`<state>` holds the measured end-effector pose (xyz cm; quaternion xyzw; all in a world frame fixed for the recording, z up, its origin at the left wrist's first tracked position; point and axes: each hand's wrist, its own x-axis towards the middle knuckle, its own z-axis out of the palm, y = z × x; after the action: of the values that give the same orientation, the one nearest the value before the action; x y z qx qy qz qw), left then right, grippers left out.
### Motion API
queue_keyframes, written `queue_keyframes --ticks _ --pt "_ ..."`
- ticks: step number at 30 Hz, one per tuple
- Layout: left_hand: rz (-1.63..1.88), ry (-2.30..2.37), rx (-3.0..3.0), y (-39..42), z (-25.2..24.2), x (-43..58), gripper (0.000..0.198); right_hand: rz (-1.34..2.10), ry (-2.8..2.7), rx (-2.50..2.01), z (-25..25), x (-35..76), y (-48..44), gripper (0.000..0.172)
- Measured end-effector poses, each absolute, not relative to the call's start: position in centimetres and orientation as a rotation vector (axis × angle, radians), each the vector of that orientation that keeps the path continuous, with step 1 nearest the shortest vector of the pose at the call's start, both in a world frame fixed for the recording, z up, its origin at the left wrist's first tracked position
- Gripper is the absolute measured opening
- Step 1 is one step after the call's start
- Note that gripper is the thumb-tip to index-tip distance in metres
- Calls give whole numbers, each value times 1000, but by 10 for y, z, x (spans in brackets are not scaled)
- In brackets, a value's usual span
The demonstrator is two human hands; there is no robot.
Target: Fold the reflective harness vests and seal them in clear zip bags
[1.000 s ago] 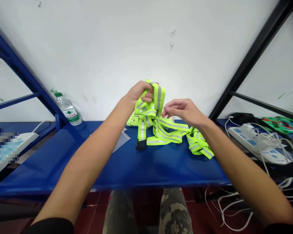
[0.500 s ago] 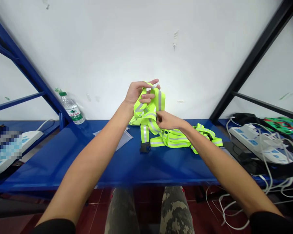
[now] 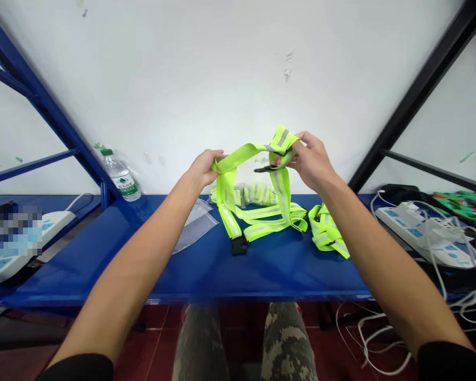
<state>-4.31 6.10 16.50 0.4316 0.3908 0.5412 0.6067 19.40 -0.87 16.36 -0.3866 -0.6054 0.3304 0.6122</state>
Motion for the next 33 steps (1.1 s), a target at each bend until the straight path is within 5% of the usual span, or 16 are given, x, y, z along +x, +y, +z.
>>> queue_keyframes --ticks 7,12,19,25,33 --pt "1505 1003 1080 70 163 -45 34 552 -1457 -1104 200 206 -43 26" --pt "1324 990 1821 67 164 -51 52 502 -1271 -1164 211 221 -51 20" --pt "1456 1703 2057 70 163 -51 9 512 -1017 -907 227 240 -40 34" --pt "1664 1653 2064 82 205 -42 14 406 -1086 -684 254 235 -41 37" --pt "616 1606 2565 82 191 -33 31 460 -1010 -1116 191 219 -20 29"
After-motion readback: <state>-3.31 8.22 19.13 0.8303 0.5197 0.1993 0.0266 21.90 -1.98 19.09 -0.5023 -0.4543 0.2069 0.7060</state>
